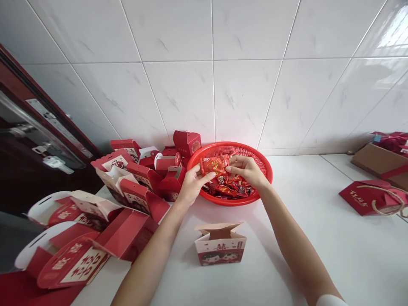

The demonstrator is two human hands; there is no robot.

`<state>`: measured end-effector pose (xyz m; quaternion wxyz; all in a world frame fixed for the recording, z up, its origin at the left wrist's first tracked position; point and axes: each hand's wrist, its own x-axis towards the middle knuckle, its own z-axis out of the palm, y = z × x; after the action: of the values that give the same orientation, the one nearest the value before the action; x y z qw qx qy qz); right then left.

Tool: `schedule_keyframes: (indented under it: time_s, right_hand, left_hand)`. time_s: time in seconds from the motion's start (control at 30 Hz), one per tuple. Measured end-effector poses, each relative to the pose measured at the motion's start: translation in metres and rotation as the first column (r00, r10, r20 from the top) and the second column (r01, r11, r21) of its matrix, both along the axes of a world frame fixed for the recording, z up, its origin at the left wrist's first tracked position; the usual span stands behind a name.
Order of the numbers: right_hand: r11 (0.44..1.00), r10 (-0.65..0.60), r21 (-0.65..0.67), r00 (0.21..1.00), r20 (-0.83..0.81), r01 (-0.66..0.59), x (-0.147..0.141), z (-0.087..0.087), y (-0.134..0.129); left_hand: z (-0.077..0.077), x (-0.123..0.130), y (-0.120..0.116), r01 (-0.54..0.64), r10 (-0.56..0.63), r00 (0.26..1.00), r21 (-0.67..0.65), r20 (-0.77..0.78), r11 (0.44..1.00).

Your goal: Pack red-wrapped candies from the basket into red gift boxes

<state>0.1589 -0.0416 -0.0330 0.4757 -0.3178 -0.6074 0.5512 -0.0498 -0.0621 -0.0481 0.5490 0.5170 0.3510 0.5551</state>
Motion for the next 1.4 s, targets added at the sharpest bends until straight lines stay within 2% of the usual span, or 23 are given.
schedule_keyframes:
  time_s: [0.2, 0.33, 0.5, 0.6, 0.67, 0.77, 0.83, 0.93, 1.03, 1.1, 1.2, 1.4]
  right_hand:
    - [1.000, -0.005, 0.030, 0.998, -0.070, 0.008, 0.000, -0.004, 0.000]
    - [0.999, 0.017, 0.047, 0.998, -0.055, -0.015, 0.000, -0.003, -0.003]
    - [0.998, -0.019, 0.061, 0.995, 0.095, 0.014, 0.008, 0.000, -0.006]
    - [0.991, -0.107, 0.106, 0.964, 0.243, 0.083, 0.020, -0.001, 0.000]
    - [0.984, -0.151, 0.150, 0.884, 0.443, 0.093, 0.030, -0.003, 0.010]
    - [0.985, -0.124, 0.171, 0.667, 0.735, -0.005, 0.040, -0.007, 0.031]
    - [0.988, -0.073, 0.137, 0.581, 0.811, -0.068, 0.041, -0.009, 0.045]
    - [0.988, 0.007, 0.073, 0.510, 0.860, -0.137, 0.034, -0.015, 0.056]
    - [0.983, 0.048, 0.037, 0.450, 0.892, -0.177, 0.027, -0.026, 0.056]
    - [0.982, 0.040, 0.045, 0.440, 0.897, -0.182, 0.025, -0.032, 0.053]
    - [0.982, 0.014, 0.075, 0.465, 0.885, -0.172, 0.026, -0.036, 0.049]
    - [0.980, -0.036, 0.139, 0.565, 0.824, -0.141, 0.026, -0.027, 0.045]
  left_hand:
    - [0.004, 0.001, -0.001, 0.037, -0.030, 0.993, -0.060, 0.114, 0.997]
    - [0.006, 0.001, -0.003, 0.060, -0.048, 0.989, -0.084, 0.142, 0.995]
    - [0.005, 0.001, 0.000, -0.004, 0.022, 0.981, -0.092, 0.193, 0.996]
    - [0.004, -0.001, 0.003, -0.054, 0.088, 0.966, -0.142, 0.244, 0.988]
    - [0.003, -0.001, 0.004, -0.063, 0.103, 0.961, -0.162, 0.258, 0.985]
    - [0.003, -0.001, 0.004, -0.064, 0.105, 0.960, -0.161, 0.259, 0.985]
    - [0.003, 0.000, 0.004, -0.065, 0.105, 0.960, -0.157, 0.261, 0.985]
    - [0.003, 0.000, 0.004, -0.068, 0.107, 0.961, -0.160, 0.253, 0.985]
    - [0.003, 0.000, 0.004, -0.071, 0.108, 0.965, -0.158, 0.240, 0.985]
    - [0.002, 0.000, 0.004, -0.064, 0.098, 0.967, -0.149, 0.234, 0.987]
    - [0.002, 0.000, 0.003, -0.056, 0.088, 0.969, -0.142, 0.229, 0.988]
    - [0.001, -0.002, 0.004, -0.062, 0.088, 0.976, -0.133, 0.201, 0.989]
